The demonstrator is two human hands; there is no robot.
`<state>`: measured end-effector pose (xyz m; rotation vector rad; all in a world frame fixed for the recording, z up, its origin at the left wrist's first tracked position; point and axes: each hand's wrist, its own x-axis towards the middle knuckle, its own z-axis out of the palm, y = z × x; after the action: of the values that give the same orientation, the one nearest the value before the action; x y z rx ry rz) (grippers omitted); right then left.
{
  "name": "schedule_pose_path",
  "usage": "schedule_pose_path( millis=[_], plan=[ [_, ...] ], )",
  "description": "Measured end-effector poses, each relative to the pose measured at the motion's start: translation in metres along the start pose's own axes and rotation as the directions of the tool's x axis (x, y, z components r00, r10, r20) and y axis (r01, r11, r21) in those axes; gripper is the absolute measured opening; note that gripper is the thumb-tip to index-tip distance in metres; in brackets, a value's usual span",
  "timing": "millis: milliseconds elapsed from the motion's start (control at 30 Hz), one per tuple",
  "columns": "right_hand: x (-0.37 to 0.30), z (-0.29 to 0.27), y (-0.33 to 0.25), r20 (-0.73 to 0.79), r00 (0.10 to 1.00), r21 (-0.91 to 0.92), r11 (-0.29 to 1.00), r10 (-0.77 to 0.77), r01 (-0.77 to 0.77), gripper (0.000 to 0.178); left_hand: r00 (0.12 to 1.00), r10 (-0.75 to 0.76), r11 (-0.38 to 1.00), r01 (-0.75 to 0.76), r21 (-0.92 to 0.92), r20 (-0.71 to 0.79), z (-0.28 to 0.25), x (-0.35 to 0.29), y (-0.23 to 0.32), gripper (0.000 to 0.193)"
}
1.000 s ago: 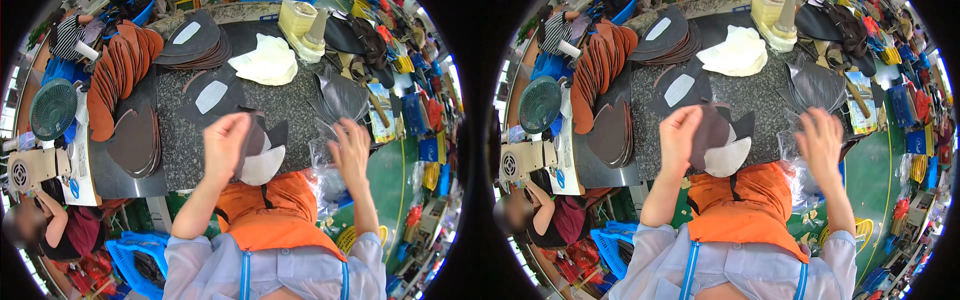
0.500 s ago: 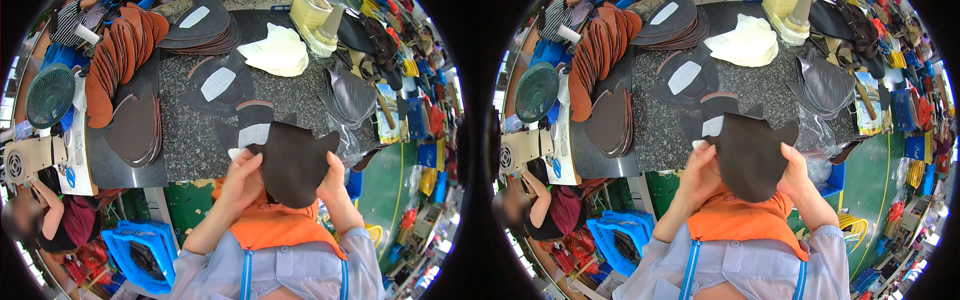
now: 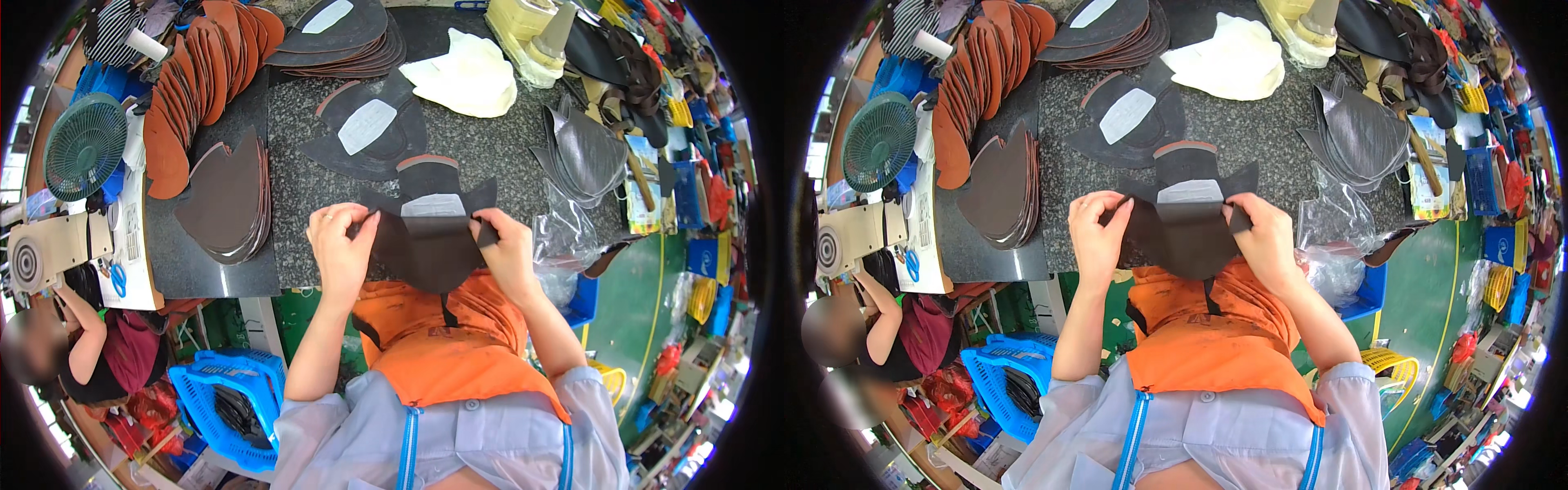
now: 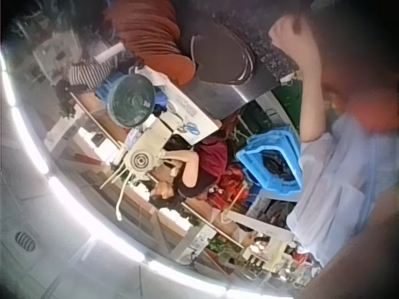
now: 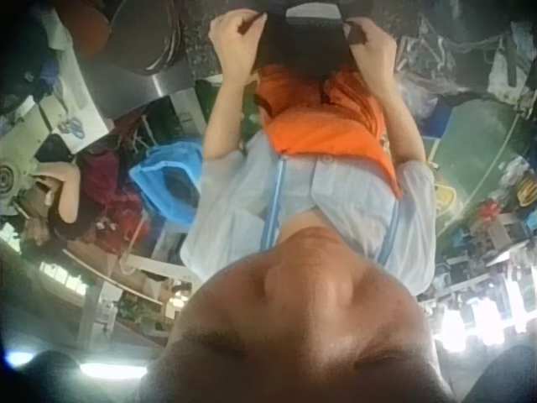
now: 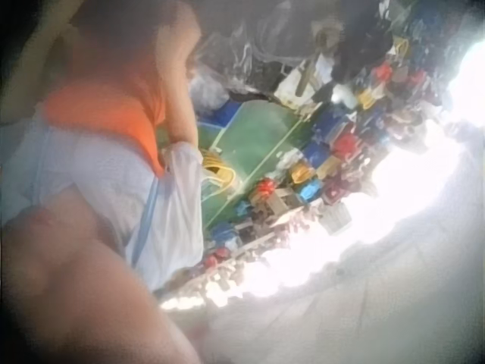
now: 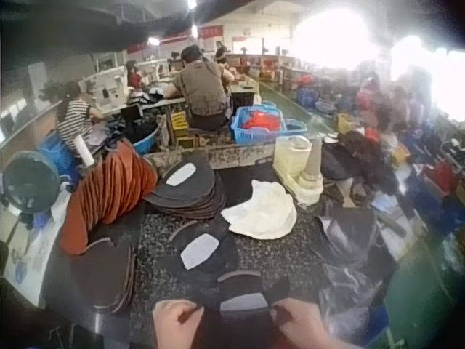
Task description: Applying adhesive and assembling shoe upper components.
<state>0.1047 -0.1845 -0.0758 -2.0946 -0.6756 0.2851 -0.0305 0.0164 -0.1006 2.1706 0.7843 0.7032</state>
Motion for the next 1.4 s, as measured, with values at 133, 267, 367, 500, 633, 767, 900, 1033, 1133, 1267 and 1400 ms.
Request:
schedule_pose_path(
  millis=[133,267,367,500,633,767,900,1033,1133,1267,1400],
  plan=[
    [0.015,0.002,0.007,0.004,0.996,-0.075,0.994,0.084,-0.083,0.016,1.0,0.015,0.993,-0.014,0.119,-0.009,0.009,0.005,0.003,0.013],
    [0.022,0.003,0.01,-0.003,0.995,-0.094,0.991,0.096,-0.096,0.018,0.997,0.066,0.986,-0.059,0.157,-0.037,0.012,0.006,-0.001,0.014],
    [0.026,0.001,0.009,0.018,0.993,-0.09,0.989,0.117,-0.115,0.019,0.993,0.112,0.976,-0.103,0.193,-0.039,0.014,0.006,-0.003,0.015],
    [0.028,-0.002,0.008,0.068,0.986,-0.102,0.984,0.151,-0.144,0.02,0.994,0.112,0.969,-0.111,0.221,0.008,0.011,0.011,0.001,0.016],
    [0.022,0.002,0.01,0.02,0.996,-0.216,0.973,0.091,-0.085,0.02,0.845,0.53,0.836,-0.535,0.125,0.07,0.012,0.002,0.025,0.018],
    [0.034,-0.009,0.016,-0.02,0.986,-0.329,0.933,-0.164,0.148,0.019,0.587,0.689,0.665,-0.745,-0.05,0.424,0.037,-0.002,0.035,0.027],
    [0.049,-0.029,0.031,0.071,0.964,0.051,0.964,0.256,-0.26,0.016,0.603,0.607,0.73,-0.68,-0.066,0.518,0.038,0.016,0.042,0.039],
    [0.045,-0.042,0.037,0.026,0.976,0.051,0.975,0.217,-0.218,0.013,0.649,0.581,0.734,-0.678,0.027,0.492,0.056,0.03,0.046,0.064],
    [0.039,-0.051,0.049,-0.001,0.999,-0.253,0.967,0.038,-0.037,0.023,0.58,0.492,0.695,-0.711,0.108,0.649,0.068,0.033,0.071,0.078],
    [0.047,-0.019,0.04,0.099,0.992,-0.319,0.947,0.074,-0.039,0.017,0.579,0.565,0.466,-0.812,0.352,0.588,0.042,0.005,0.072,0.08],
    [0.048,0.002,0.058,-0.184,0.983,-0.284,0.958,-0.006,-0.048,0.012,0.214,0.907,0.086,-0.937,0.339,0.362,0.041,0.001,0.079,0.062]
  ],
)
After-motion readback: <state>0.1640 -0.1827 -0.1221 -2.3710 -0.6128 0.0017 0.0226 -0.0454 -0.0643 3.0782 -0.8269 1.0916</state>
